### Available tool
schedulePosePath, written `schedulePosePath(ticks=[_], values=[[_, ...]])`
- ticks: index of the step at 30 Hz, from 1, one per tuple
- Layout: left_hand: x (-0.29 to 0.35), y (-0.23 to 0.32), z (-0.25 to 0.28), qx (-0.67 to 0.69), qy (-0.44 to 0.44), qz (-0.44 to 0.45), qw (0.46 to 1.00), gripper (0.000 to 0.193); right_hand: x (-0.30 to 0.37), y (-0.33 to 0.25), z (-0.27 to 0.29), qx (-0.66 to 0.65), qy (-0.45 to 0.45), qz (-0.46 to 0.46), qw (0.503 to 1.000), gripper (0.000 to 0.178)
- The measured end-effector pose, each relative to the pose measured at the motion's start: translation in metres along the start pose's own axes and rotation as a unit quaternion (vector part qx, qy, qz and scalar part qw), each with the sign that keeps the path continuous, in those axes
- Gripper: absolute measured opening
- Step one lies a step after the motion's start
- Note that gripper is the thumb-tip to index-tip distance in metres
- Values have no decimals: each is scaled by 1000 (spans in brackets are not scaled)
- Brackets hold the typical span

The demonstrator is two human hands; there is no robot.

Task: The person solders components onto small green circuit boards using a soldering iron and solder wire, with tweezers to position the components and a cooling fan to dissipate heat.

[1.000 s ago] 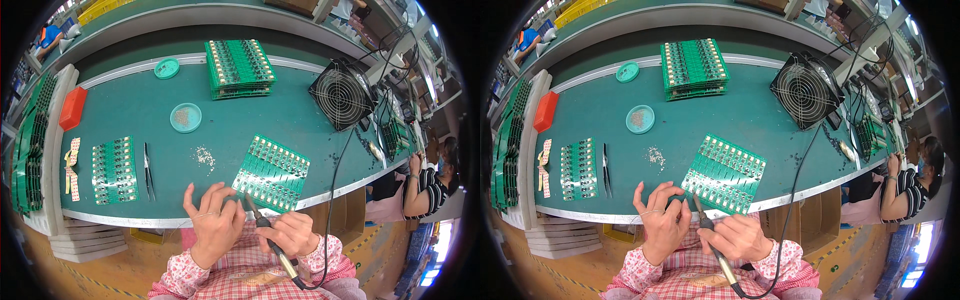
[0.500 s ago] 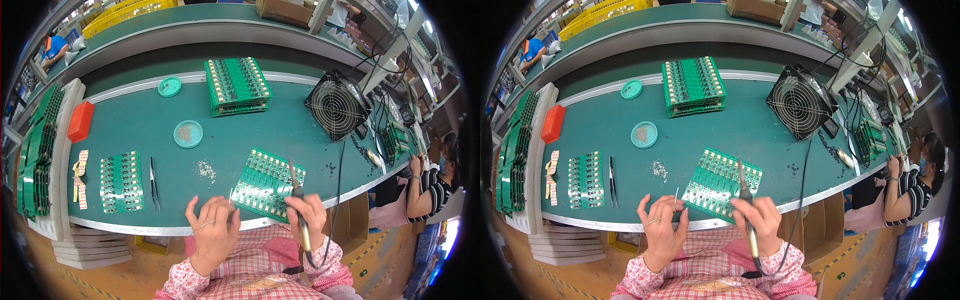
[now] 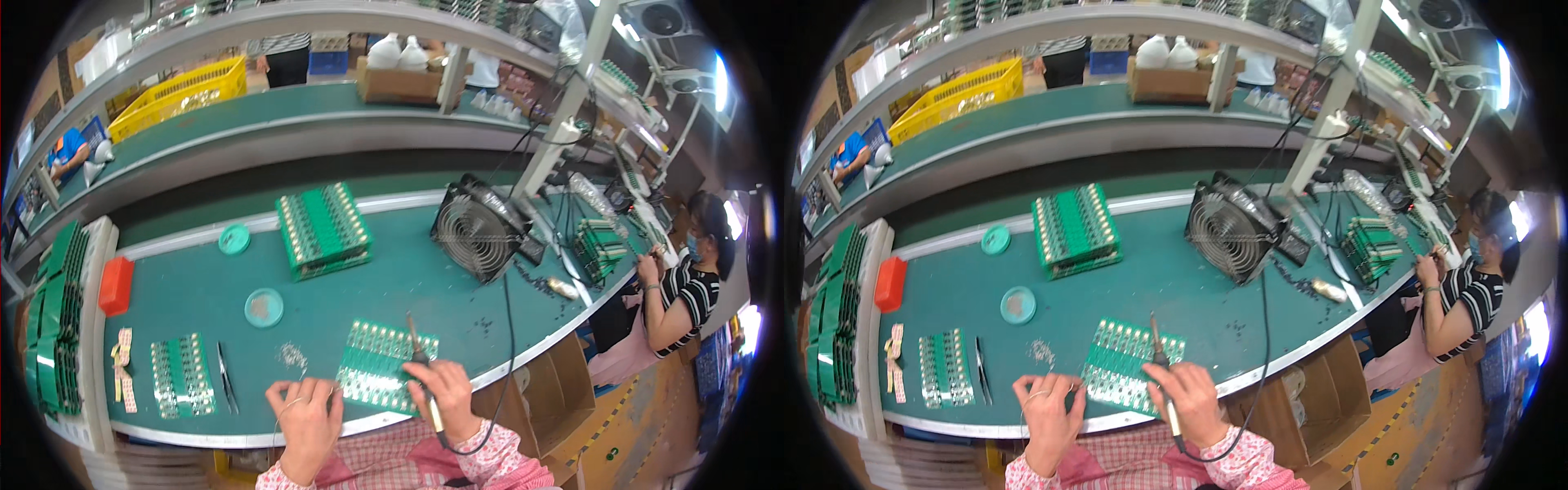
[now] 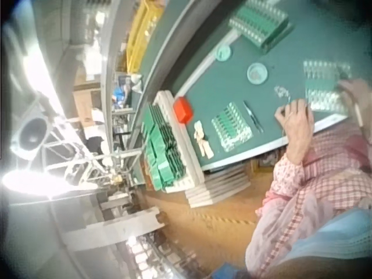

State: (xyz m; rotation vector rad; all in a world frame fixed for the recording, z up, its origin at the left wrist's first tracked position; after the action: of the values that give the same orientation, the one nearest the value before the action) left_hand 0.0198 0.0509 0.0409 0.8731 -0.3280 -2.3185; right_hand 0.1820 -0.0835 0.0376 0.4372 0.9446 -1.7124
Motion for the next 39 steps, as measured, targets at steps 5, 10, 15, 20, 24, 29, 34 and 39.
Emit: schedulePosePath(ticks=[5,10,15,20,24,29,34,39], values=[[-7,7,-1,-14,-24,-3,1000,14,2,4,0,-4,1,-5,1000,39],[-11,6,-2,-20,-52,-18,998,14,-4,-4,-5,-1,3,-1,1000,41],[-8,37,13,-10,9,-122,992,5,-3,-9,-3,-75,-11,-11,997,44],[2,51,9,65,-6,-188,980,11,-4,-12,0,-146,-24,79,986,35],[-1,44,19,91,1,-137,986,13,-5,-11,1,-150,-65,78,984,28],[16,33,15,76,0,-149,986,12,-18,-3,5,-142,-25,121,982,24],[23,13,14,65,121,0,991,6,-14,15,0,-100,22,-9,995,28],[24,1,13,99,137,93,981,14,-13,11,-4,-66,20,-15,998,31]])
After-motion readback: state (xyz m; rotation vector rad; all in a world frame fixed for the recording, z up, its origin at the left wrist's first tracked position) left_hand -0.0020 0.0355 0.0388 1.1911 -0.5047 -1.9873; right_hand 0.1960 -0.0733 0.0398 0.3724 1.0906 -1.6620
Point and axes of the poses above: each hand's wrist, its own x-axis away from the middle knuckle, its own z-axis out of the back of the hand, y = z × x, the point moved 5 cm from there along -x, towards the middle knuckle, and after that the axes turned 5 degrees about y, right-handed, at the moved point
